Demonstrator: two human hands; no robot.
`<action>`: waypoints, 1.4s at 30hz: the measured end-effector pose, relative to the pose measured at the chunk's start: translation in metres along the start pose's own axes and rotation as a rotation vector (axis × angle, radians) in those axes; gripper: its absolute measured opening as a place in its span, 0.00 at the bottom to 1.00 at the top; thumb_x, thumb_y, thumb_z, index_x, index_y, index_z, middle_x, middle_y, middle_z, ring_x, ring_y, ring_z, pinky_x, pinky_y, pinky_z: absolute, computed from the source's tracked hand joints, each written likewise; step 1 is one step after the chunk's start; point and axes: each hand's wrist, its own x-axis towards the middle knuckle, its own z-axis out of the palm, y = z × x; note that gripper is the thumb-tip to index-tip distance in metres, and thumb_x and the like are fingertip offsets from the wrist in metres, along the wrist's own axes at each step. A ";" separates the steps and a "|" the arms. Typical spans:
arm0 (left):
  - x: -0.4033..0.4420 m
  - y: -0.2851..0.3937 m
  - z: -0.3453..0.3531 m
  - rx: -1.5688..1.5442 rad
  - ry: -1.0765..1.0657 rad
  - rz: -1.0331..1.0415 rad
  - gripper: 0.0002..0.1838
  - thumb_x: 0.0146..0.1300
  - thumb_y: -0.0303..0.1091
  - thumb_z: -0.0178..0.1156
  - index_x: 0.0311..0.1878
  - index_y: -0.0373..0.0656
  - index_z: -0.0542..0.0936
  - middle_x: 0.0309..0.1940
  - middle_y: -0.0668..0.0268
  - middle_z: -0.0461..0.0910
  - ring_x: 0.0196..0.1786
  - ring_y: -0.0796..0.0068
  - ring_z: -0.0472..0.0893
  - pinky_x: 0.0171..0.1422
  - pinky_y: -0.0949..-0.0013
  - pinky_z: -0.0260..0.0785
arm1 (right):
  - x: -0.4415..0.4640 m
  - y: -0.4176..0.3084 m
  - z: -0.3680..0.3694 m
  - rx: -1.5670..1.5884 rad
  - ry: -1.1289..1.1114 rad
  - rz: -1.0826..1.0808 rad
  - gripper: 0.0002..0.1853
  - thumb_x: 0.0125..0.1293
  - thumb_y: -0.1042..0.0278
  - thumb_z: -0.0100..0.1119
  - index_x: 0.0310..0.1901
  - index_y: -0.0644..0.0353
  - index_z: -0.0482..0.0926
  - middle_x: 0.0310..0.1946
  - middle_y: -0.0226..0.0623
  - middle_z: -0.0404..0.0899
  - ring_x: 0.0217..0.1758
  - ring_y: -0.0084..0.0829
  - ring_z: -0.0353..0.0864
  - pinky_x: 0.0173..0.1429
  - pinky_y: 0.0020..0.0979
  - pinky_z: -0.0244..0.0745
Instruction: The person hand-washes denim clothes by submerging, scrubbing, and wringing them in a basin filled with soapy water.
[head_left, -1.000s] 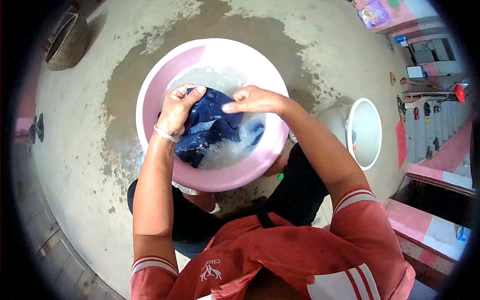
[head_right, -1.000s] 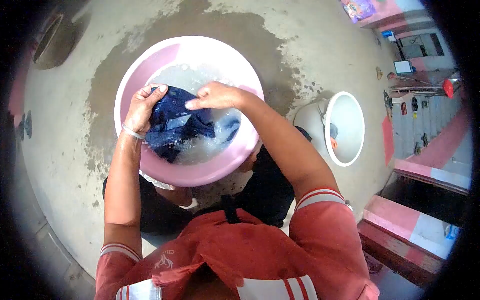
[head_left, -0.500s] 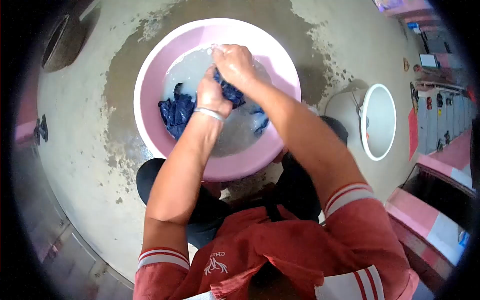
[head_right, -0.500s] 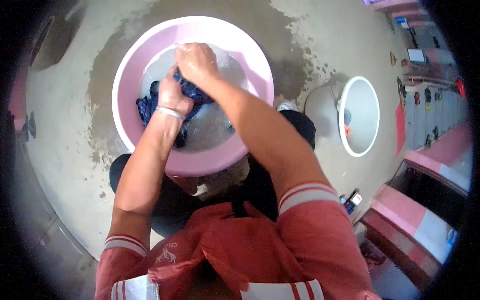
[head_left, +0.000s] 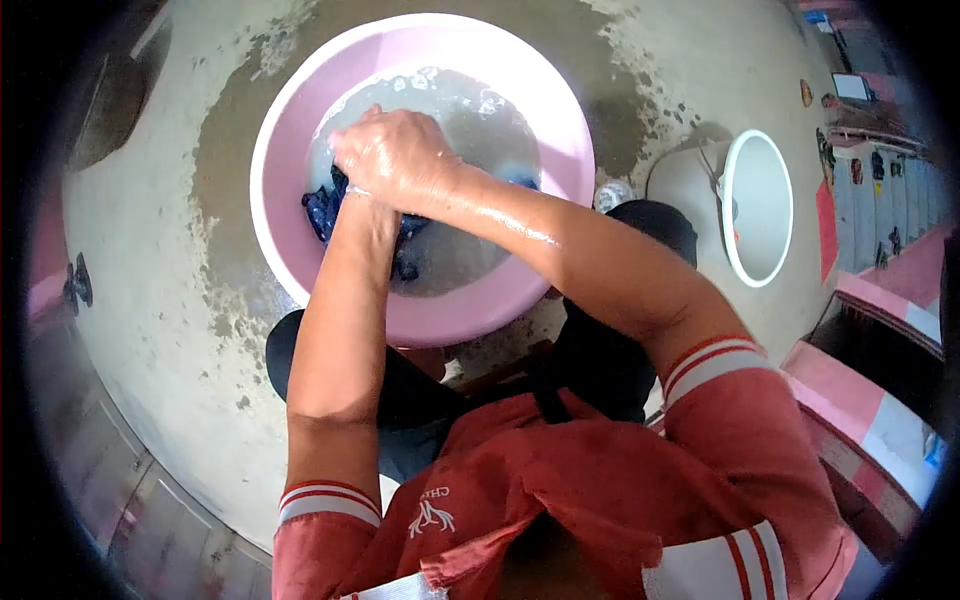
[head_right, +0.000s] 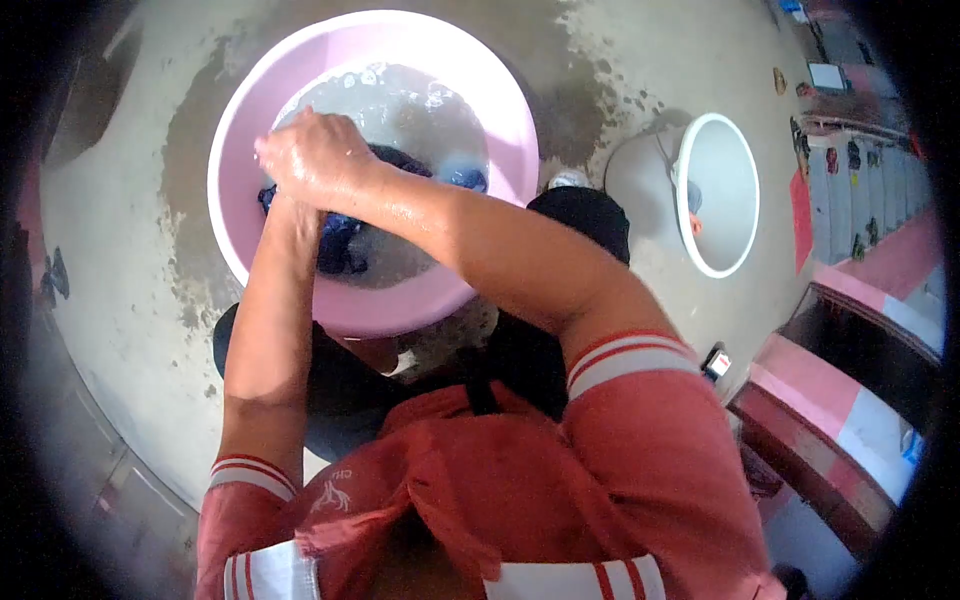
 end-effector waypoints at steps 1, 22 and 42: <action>0.006 -0.007 0.021 0.105 0.366 0.139 0.13 0.69 0.41 0.49 0.48 0.44 0.77 0.41 0.62 0.80 0.46 0.66 0.79 0.51 0.65 0.72 | 0.007 0.019 0.011 -0.090 0.022 0.025 0.10 0.58 0.59 0.56 0.26 0.54 0.80 0.28 0.44 0.82 0.34 0.47 0.82 0.41 0.44 0.78; 0.004 -0.004 0.029 0.049 0.327 0.099 0.14 0.69 0.43 0.44 0.44 0.43 0.74 0.42 0.65 0.78 0.43 0.68 0.76 0.53 0.65 0.70 | 0.010 0.022 0.007 -0.018 0.014 -0.017 0.14 0.63 0.59 0.49 0.29 0.55 0.82 0.27 0.46 0.81 0.34 0.47 0.82 0.45 0.46 0.77; -0.001 0.047 0.086 0.091 0.842 0.115 0.21 0.68 0.49 0.50 0.47 0.38 0.72 0.43 0.52 0.79 0.46 0.56 0.80 0.56 0.49 0.72 | 0.002 0.091 -0.017 0.560 -0.429 0.458 0.34 0.63 0.37 0.54 0.56 0.62 0.77 0.51 0.48 0.79 0.56 0.37 0.76 0.62 0.36 0.68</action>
